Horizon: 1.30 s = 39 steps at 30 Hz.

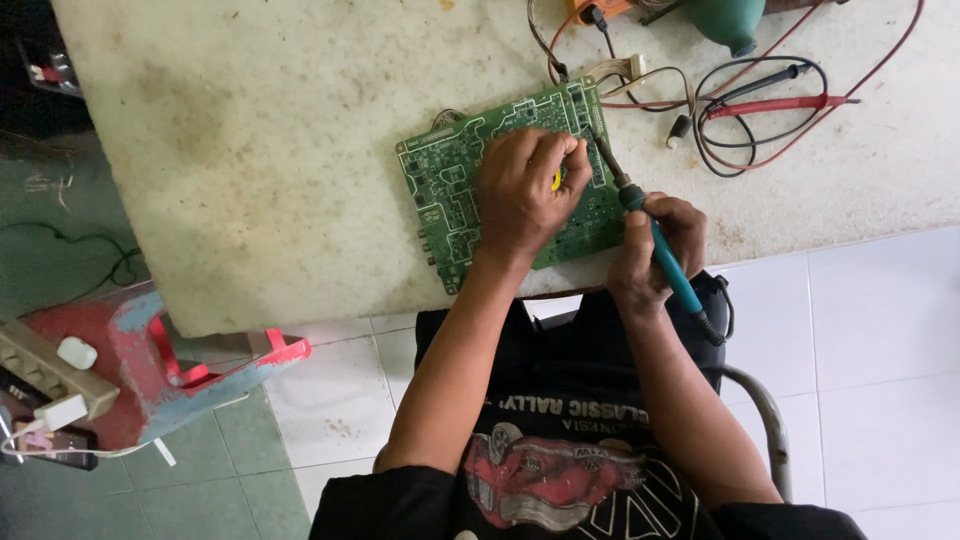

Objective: The person sits at a workbench and uses a soldering iron to apply solder to various points on a green circuit board. They hold a spool of solder wire in one hand and the soldering iron in the other, moving the iron across different sections of the board to make connections.

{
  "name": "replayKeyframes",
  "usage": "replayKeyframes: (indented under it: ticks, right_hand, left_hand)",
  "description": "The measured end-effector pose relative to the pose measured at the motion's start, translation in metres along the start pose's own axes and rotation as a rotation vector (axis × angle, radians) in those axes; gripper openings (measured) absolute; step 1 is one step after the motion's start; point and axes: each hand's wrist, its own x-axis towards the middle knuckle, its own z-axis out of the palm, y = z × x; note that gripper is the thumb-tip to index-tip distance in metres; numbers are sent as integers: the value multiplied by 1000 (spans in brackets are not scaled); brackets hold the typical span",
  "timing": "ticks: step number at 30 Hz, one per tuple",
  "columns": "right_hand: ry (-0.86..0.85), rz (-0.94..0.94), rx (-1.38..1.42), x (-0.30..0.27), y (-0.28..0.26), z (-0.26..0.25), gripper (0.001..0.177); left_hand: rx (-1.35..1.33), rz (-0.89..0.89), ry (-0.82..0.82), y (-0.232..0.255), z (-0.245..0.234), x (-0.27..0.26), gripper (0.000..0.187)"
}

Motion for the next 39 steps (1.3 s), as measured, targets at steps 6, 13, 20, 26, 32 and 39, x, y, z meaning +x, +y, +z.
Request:
replayKeyframes:
  ticks: [6, 13, 20, 26, 32, 39]
  right_hand:
    - [-19, -11, 30, -1, 7, -4, 16]
    - [-18, -25, 27, -1, 7, -3, 16]
    - [13, -78, 74, -5, 5, 2, 16]
    - [-22, -122, 27, -6, 6, 2, 15]
    - [-85, -101, 16, -3, 1, -1, 15]
    - [-85, -91, 10, -4, 1, -1, 17]
  left_hand:
    - [-48, -13, -16, 3, -7, 6, 7]
    - [-17, -5, -17, 1, -5, 4, 9]
    - [-49, -56, -22, -1, -5, 0, 9]
    - [-44, -67, -19, -3, -5, -2, 11]
    - [-39, -56, -7, -3, -4, -1, 12]
    - [-24, -60, -11, -2, -4, -1, 12]
